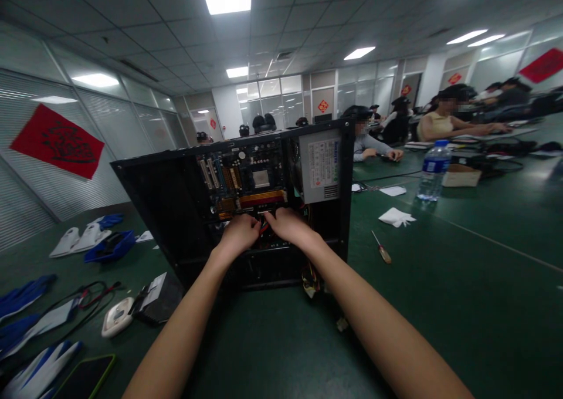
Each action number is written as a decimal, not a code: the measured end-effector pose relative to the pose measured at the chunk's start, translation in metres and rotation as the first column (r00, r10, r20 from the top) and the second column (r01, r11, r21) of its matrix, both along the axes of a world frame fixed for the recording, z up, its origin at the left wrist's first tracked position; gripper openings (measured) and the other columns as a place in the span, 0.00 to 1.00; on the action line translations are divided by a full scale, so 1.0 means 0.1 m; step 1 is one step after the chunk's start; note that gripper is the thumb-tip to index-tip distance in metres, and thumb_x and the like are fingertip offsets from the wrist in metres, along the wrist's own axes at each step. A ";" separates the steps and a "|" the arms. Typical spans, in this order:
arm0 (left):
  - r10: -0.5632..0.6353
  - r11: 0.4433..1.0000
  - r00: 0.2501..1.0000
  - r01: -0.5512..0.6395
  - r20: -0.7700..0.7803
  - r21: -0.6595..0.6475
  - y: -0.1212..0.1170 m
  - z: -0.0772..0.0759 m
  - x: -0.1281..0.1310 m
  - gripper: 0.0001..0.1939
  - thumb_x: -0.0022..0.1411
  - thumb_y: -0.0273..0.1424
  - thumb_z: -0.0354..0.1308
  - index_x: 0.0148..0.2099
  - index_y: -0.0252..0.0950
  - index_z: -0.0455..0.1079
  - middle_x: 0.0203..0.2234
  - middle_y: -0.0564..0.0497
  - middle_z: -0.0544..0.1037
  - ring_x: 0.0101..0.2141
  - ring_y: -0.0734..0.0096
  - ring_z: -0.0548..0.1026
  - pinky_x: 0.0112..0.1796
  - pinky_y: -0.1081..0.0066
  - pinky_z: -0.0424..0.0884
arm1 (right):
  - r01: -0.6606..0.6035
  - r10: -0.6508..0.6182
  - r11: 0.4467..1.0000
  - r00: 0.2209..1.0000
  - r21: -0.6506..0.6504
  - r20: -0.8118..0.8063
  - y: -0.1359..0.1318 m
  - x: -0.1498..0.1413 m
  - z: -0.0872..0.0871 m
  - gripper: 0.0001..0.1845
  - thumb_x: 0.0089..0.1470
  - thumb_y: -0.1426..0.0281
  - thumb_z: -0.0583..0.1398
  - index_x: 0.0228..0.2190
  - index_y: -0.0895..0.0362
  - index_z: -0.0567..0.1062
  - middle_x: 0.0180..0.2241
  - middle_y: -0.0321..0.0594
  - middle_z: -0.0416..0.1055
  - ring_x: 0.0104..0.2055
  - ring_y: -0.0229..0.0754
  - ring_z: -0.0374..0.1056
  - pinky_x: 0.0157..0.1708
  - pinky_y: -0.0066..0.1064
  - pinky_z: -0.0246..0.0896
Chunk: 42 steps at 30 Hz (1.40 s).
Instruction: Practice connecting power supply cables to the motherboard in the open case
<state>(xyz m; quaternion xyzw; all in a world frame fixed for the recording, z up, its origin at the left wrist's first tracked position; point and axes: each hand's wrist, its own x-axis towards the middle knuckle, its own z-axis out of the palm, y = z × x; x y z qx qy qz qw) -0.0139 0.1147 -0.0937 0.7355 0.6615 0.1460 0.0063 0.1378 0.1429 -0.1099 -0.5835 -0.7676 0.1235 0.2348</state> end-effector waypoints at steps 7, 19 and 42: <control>0.000 1.000 1.000 0.000 -0.002 0.010 0.04 -0.02 0.00 0.18 0.66 0.36 0.49 0.40 0.32 0.78 0.37 0.36 0.82 0.39 0.54 0.80 0.36 0.66 0.69 | 0.013 -0.013 1.000 1.000 0.013 0.018 -0.02 0.00 0.01 0.33 0.67 0.53 0.47 0.40 0.66 0.80 0.42 0.63 0.78 0.46 0.58 0.75 0.40 0.36 0.64; 0.065 0.994 0.995 -0.058 -0.070 0.091 -0.01 0.02 0.03 0.17 0.65 0.34 0.50 0.41 0.31 0.79 0.37 0.33 0.82 0.40 0.49 0.81 0.38 0.63 0.72 | -0.005 0.005 1.000 1.000 0.021 0.001 -0.04 0.00 0.00 0.32 0.67 0.54 0.47 0.42 0.66 0.80 0.42 0.61 0.78 0.47 0.56 0.75 0.42 0.36 0.64; -0.097 0.995 0.992 0.100 0.078 -0.028 0.22 -0.01 -0.11 0.16 0.63 0.35 0.52 0.33 0.36 0.80 0.32 0.41 0.83 0.34 0.60 0.80 0.32 0.70 0.67 | -0.145 0.145 0.989 0.985 0.006 -0.092 -0.07 0.00 -0.02 0.21 0.68 0.59 0.50 0.44 0.62 0.74 0.44 0.54 0.78 0.47 0.50 0.74 0.43 0.31 0.61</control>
